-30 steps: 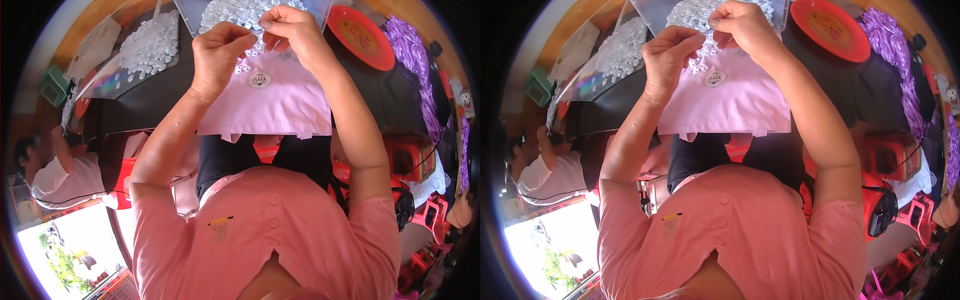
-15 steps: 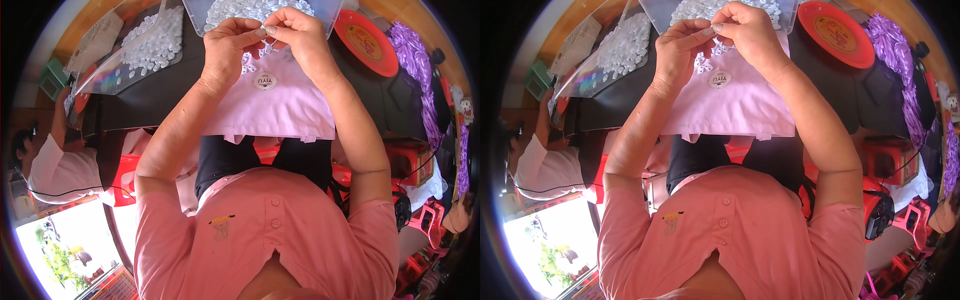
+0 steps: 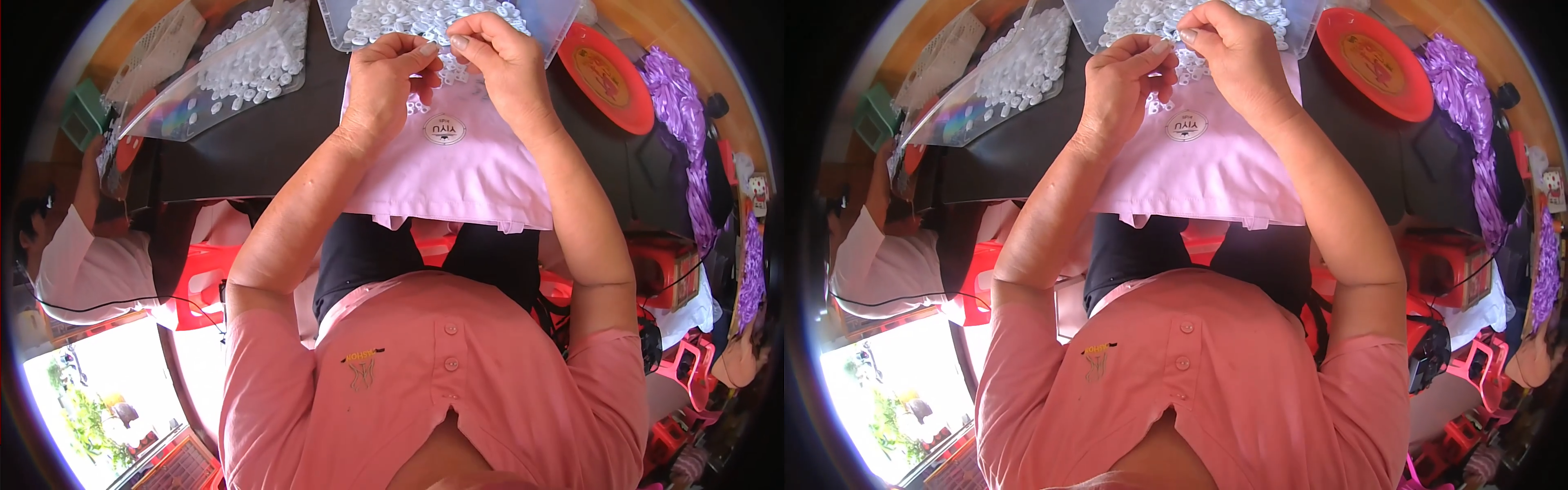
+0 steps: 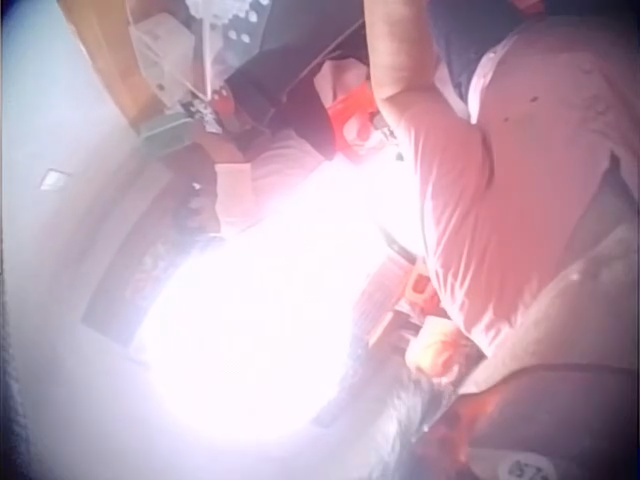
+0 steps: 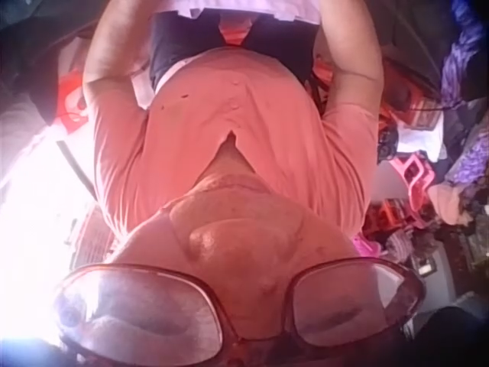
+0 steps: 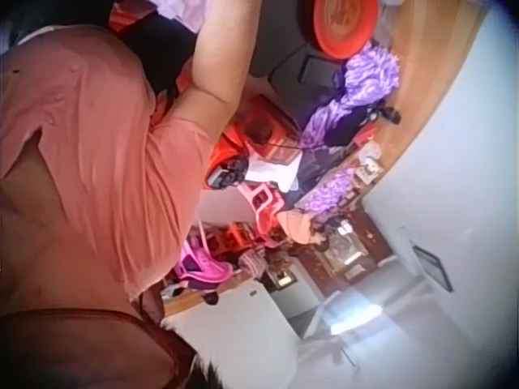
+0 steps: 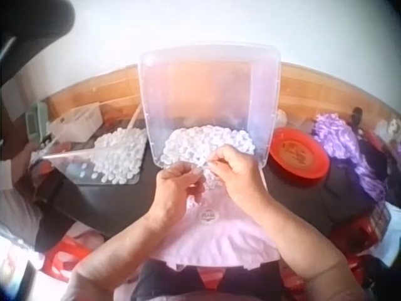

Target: Sorting and picking small white plastic components from a bin and placing them onto a plate.

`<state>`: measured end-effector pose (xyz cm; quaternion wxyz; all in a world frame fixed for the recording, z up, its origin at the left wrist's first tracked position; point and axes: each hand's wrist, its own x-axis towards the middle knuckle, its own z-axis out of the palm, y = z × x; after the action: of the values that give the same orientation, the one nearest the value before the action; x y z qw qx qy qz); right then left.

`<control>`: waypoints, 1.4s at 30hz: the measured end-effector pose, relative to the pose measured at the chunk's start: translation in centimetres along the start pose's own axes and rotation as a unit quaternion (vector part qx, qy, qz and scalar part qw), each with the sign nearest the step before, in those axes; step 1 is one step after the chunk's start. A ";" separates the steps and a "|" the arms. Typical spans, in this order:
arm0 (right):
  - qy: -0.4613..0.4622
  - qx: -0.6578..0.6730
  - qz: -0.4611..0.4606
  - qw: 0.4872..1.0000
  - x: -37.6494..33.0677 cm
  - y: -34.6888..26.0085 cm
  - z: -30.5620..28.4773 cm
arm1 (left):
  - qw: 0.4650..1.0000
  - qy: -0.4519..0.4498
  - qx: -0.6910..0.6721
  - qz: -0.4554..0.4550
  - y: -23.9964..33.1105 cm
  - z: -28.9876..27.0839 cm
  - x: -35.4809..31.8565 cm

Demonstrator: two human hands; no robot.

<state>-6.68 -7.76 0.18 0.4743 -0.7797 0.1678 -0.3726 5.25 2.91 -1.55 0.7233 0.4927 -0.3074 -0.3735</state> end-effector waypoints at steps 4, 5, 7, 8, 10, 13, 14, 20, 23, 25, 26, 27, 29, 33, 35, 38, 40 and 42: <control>-0.005 -0.036 -0.032 0.999 -0.1 0.3 0.3 | 1.000 -0.003 -0.005 -0.001 0.0 0.0 -0.1; -0.007 -0.046 -0.043 0.998 0.0 0.4 0.4 | 1.000 -0.005 -0.008 0.001 0.0 0.0 -0.1; -0.008 -0.053 -0.051 0.997 -0.1 0.3 0.4 | 1.000 0.000 -0.016 0.004 -0.1 0.2 -0.1; -0.008 -0.060 -0.060 0.996 -0.1 0.2 0.5 | 1.000 0.005 -0.024 0.007 -0.1 0.3 -0.1; -0.005 -0.063 -0.061 0.996 -0.1 0.1 0.5 | 1.000 -0.002 -0.011 0.005 0.0 0.2 -0.2; -0.002 -0.062 -0.063 0.996 -0.1 0.2 0.4 | 1.000 -0.001 0.000 0.003 0.0 0.2 -0.2; -0.002 -0.059 -0.063 0.996 -0.1 0.3 0.4 | 1.000 0.007 -0.001 0.002 0.1 0.3 -0.2; 0.000 -0.065 -0.077 0.995 -0.1 0.3 0.5 | 1.000 0.004 0.009 0.014 0.0 0.1 -0.3; 0.003 -0.067 -0.087 0.994 -0.1 0.4 0.5 | 1.000 0.010 0.014 0.015 0.0 0.3 -0.3; 0.001 -0.068 -0.083 0.994 -0.2 0.5 0.6 | 1.000 0.011 0.017 0.016 0.0 0.2 -0.3; -0.002 -0.068 -0.078 0.995 -0.2 0.5 0.6 | 1.000 0.011 0.020 0.016 0.0 0.2 -0.3; -0.002 -0.068 -0.078 0.995 -0.2 0.5 0.7 | 1.000 0.012 0.020 0.016 0.0 0.3 -0.4; -0.003 -0.073 -0.080 0.994 -0.3 0.4 0.7 | 0.999 0.013 0.022 0.020 0.0 0.3 -0.4; -0.003 -0.073 -0.044 0.996 -0.7 -0.1 1.2 | 0.999 0.018 0.013 0.025 -0.3 0.4 -0.5; -0.016 -0.010 0.007 1.000 -0.7 0.2 1.4 | 0.998 0.040 0.021 0.038 -0.3 0.4 -0.7; -0.051 0.046 0.057 0.996 -0.5 0.9 1.5 | 0.997 0.052 0.043 0.043 -0.4 0.4 -0.9; -0.033 0.095 0.025 0.995 0.6 7.9 1.8 | 0.997 0.057 0.019 0.057 -0.4 1.2 -0.5; -0.028 0.150 -0.006 0.988 0.8 9.7 2.2 | 0.998 0.024 0.034 0.043 -0.5 0.3 -0.2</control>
<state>-3.62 -11.72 -8.44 0.5882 -0.7109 0.0922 -0.3744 4.79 2.84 -1.95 0.7287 0.5125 -0.3229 -0.3195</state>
